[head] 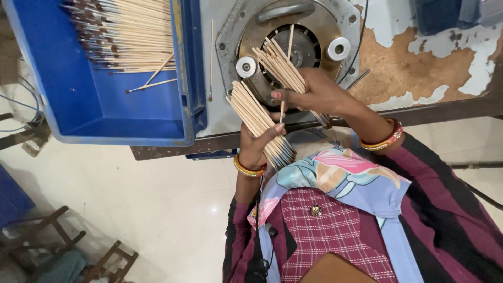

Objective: Feeding sticks into a processing machine and collecting the finished incense sticks from the output bin.

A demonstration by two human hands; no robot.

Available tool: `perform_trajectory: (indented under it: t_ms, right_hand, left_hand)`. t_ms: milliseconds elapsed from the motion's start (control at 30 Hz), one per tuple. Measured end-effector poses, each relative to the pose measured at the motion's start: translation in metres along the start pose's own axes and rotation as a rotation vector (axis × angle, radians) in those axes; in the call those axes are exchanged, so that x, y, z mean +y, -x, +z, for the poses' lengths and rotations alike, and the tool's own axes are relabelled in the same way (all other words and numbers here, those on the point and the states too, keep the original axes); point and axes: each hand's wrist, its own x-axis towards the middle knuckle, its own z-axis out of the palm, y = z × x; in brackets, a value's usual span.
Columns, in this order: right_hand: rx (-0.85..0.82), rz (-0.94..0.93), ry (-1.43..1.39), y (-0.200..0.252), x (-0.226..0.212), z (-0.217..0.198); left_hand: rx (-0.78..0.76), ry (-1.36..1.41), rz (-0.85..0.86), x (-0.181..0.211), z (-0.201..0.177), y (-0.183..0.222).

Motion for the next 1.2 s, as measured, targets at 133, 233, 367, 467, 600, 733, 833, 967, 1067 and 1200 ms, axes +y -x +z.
perform_trajectory:
  t_ms: [133,233,367,467,600,733,833,967,1067,1200]
  right_hand:
    - [-0.048,-0.001,-0.056,0.001,0.002,-0.002]
    - [-0.047,-0.074,-0.198,0.006,-0.006,-0.004]
    - [0.003,-0.147,-0.518,0.02,0.0,-0.004]
    - [-0.118,-0.018,-0.372,0.045,0.03,0.012]
    - [-0.146,-0.349,-0.172,0.064,0.047,-0.023]
    - [0.304,-0.307,0.471,0.09,0.036,-0.151]
    - [0.55,-0.298,0.723,0.137,0.057,-0.244]
    - [0.341,0.128,0.823,0.07,0.072,-0.322]
    - [0.182,0.385,0.972,0.038,0.163,-0.371]
    - [0.07,0.181,1.199,-0.032,0.201,-0.393]
  left_hand:
    - [0.03,-0.013,0.041,0.0,0.005,0.001]
    - [0.022,-0.057,0.058,0.0,0.003,-0.001]
    - [0.042,0.042,0.001,-0.001,0.0,-0.01]
    - [0.088,0.063,0.007,0.016,0.011,-0.006]
    - [0.075,0.117,-0.238,0.004,-0.02,-0.003]
    - [-0.003,0.292,-0.241,-0.007,-0.035,-0.013]
    - [0.008,0.254,-0.195,0.026,-0.012,-0.018]
    - [0.04,0.135,-0.097,0.085,-0.015,-0.008]
    - [0.074,0.102,0.128,0.15,-0.055,0.002]
    - [0.33,-0.094,0.411,0.239,-0.109,-0.014]
